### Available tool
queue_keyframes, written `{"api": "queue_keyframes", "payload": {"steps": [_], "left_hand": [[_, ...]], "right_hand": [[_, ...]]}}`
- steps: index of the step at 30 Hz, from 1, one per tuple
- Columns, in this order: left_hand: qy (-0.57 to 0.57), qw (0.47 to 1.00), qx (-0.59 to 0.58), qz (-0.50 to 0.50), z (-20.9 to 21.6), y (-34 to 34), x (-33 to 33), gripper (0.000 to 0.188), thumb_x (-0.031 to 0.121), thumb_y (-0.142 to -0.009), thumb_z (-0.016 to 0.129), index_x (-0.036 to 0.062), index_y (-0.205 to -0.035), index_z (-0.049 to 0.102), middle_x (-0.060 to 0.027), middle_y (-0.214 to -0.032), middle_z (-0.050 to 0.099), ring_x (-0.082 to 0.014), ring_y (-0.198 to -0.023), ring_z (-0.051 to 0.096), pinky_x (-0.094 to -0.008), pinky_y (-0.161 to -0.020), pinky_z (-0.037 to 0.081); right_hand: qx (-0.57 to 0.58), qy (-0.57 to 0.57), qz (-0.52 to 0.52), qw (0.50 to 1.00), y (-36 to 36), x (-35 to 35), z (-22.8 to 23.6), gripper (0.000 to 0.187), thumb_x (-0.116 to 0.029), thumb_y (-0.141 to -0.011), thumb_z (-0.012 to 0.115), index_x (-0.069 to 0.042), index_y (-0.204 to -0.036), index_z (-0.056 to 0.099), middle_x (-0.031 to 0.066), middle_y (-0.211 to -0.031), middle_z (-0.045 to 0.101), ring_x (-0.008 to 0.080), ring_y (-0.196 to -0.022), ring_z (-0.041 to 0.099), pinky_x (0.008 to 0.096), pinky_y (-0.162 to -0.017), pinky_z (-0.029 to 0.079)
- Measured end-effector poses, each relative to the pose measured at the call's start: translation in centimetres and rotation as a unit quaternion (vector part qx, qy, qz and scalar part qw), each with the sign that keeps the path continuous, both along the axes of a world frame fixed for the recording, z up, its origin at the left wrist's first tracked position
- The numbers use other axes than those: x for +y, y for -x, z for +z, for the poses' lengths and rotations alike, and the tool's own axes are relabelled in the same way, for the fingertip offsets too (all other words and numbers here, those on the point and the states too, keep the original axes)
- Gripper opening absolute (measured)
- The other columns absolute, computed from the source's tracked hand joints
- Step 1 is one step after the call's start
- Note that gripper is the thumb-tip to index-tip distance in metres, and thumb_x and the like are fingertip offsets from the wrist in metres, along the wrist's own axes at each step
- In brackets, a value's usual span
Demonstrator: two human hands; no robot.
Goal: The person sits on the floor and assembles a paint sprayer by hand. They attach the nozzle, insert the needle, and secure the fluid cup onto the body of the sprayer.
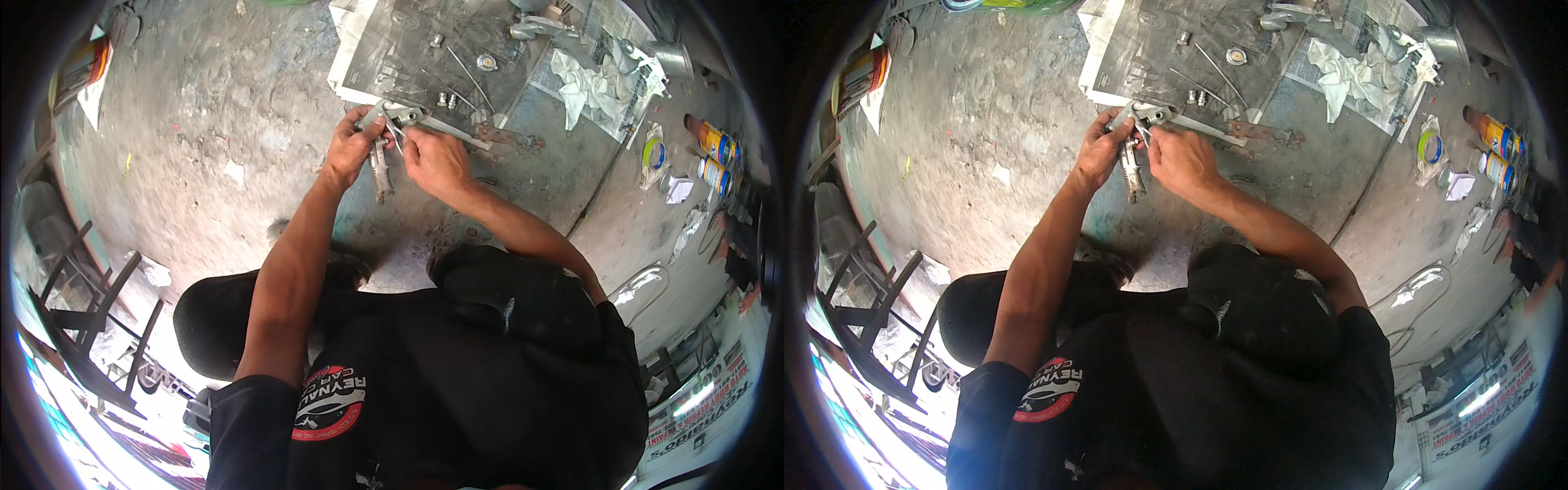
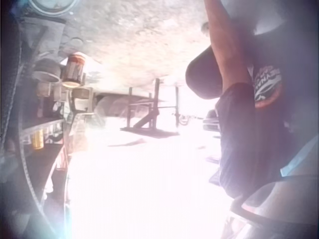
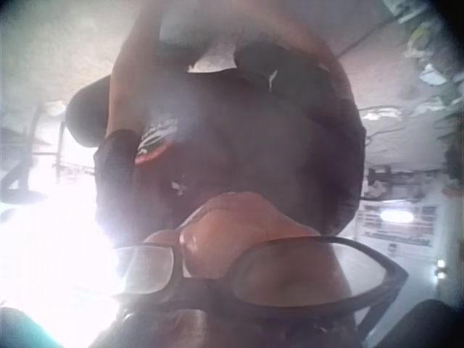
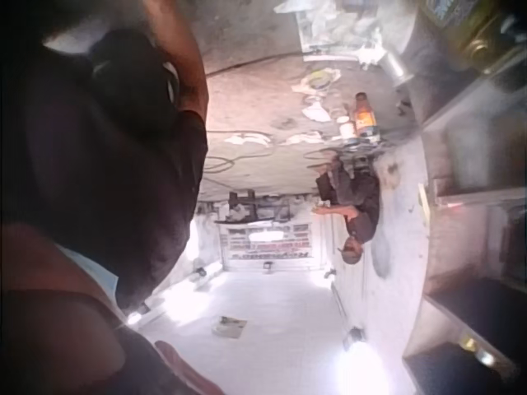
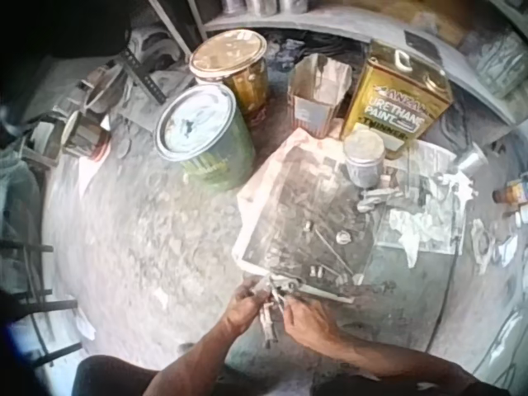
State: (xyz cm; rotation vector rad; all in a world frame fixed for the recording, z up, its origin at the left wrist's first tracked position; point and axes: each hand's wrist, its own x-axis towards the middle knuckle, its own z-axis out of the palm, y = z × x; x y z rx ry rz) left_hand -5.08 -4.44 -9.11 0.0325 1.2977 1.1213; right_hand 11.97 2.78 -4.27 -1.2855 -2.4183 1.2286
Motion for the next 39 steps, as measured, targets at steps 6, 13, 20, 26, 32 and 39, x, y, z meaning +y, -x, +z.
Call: {"api": "queue_keyframes", "payload": {"steps": [6,13,20,26,32,39], "left_hand": [[0.008,1.000,0.017,0.003,-0.3,0.0,-0.1,0.033,0.011,-0.098,0.067,-0.0034,-0.124,0.052,-0.0092,-0.091,0.068,-0.0158,-0.080,0.065,-0.0297,-0.074,0.055],[0.000,0.999,0.040,-0.008,-0.6,0.0,-0.2,0.036,0.012,-0.097,0.069,-0.0037,-0.125,0.053,-0.0082,-0.093,0.069,-0.0146,-0.083,0.066,-0.0293,-0.077,0.055],[0.000,0.999,0.046,-0.011,-0.8,0.1,-0.2,0.036,0.013,-0.097,0.069,-0.0032,-0.126,0.054,-0.0075,-0.095,0.069,-0.0139,-0.083,0.066,-0.0284,-0.078,0.054],[-0.004,0.998,0.055,-0.013,-1.1,0.1,-0.3,0.037,0.013,-0.096,0.070,-0.0040,-0.125,0.054,-0.0075,-0.093,0.070,-0.0136,-0.082,0.066,-0.0281,-0.078,0.054],[-0.001,0.999,0.048,-0.008,-0.7,0.0,-0.2,0.036,0.013,-0.096,0.070,-0.0047,-0.124,0.055,-0.0081,-0.092,0.070,-0.0139,-0.082,0.067,-0.0278,-0.077,0.055],[0.009,0.998,0.060,-0.008,-0.7,0.0,-0.2,0.038,0.014,-0.096,0.070,-0.0040,-0.126,0.055,-0.0088,-0.095,0.071,-0.0136,-0.083,0.067,-0.0272,-0.076,0.055]], "right_hand": [[0.069,0.026,-0.055,0.996,0.7,-0.7,-0.7,0.029,-0.011,-0.091,0.063,-0.005,-0.118,0.072,0.0195,-0.073,0.069,0.0321,-0.061,0.068,0.0408,-0.059,0.053],[0.081,0.066,-0.079,0.991,0.5,-1.1,-3.0,0.026,-0.010,-0.089,0.063,-0.005,-0.112,0.075,0.0181,-0.077,0.071,0.0338,-0.069,0.069,0.0424,-0.065,0.054],[0.108,0.028,-0.060,0.992,0.8,-0.9,-2.4,0.026,-0.010,-0.090,0.066,-0.002,-0.113,0.074,0.0174,-0.090,0.073,0.0306,-0.076,0.071,0.0374,-0.068,0.055],[0.105,0.002,-0.057,0.993,1.0,-1.0,-2.7,0.025,-0.009,-0.088,0.065,-0.003,-0.110,0.074,0.0148,-0.085,0.070,0.0337,-0.076,0.069,0.0417,-0.068,0.055],[0.097,-0.005,-0.028,0.995,0.9,-0.8,-2.5,0.029,-0.007,-0.085,0.065,-0.001,-0.113,0.072,0.0139,-0.086,0.069,0.0329,-0.075,0.069,0.0419,-0.067,0.056],[0.083,-0.082,0.018,0.993,0.8,-0.9,-2.9,0.033,-0.008,-0.085,0.067,-0.001,-0.117,0.070,0.0112,-0.084,0.067,0.0304,-0.070,0.069,0.0405,-0.060,0.057]]}}
